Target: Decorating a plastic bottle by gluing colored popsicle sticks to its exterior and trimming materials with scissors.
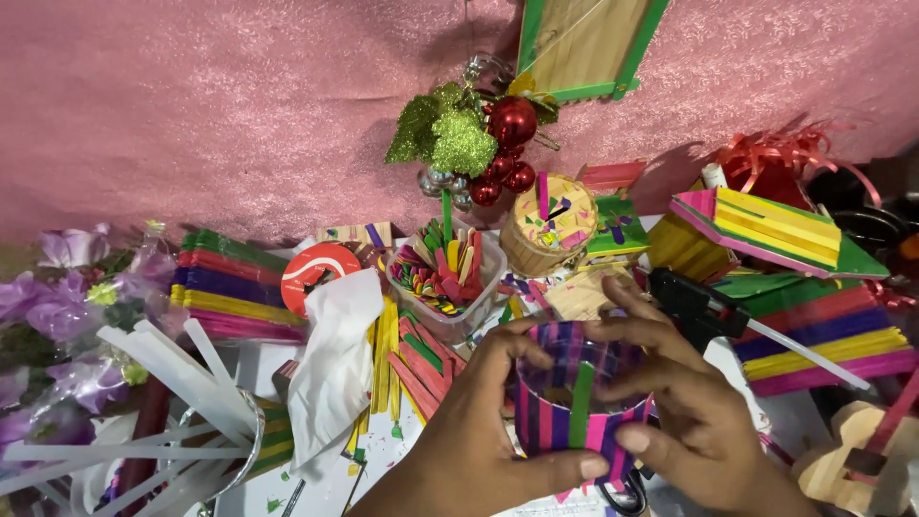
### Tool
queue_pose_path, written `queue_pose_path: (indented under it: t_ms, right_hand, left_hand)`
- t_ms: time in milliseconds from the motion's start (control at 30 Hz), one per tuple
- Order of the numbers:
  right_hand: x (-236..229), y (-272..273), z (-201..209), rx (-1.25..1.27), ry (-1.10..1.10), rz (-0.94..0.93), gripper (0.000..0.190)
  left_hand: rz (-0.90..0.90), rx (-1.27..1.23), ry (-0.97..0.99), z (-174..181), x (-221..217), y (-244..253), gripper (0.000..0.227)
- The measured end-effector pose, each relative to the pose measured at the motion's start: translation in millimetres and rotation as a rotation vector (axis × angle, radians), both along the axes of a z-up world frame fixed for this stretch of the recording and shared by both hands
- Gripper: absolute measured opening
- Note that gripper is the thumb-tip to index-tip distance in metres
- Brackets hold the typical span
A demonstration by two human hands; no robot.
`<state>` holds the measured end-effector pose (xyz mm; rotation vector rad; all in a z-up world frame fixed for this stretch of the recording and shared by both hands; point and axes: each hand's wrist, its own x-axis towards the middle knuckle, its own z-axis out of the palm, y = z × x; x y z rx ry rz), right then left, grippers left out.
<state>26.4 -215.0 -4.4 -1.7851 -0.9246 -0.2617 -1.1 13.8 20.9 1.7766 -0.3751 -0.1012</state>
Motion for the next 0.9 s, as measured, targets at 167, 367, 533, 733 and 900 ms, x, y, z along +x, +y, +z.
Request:
queue_pose_path:
  t_ms: [167,367,533,733,900]
  right_hand:
    - [0,-3,4,0.046,0.217,0.076,0.014]
    - [0,-2,-7,0.149,0.344,0.120,0.020]
    - [2,-1,-16,0.218,0.392,0.093,0.023]
    - [7,1,-24,0.509,0.498,0.096,0.022]
    - [3,4,-20,0.445,0.476,0.146,0.022]
  left_hand:
    - [-0.073,-0.027,-0.079,-1,3,3,0.045]
    - [-0.102,-0.163,-0.186,-13,2,0,0.024]
    - [0.081,-0.310,-0.055,-35,5,0,0.037]
    - [0.369,-0.339,-0.365,-20,10,11,0.021]
    - [0.092,-0.097,-0.471,-22,6,5,0.039]
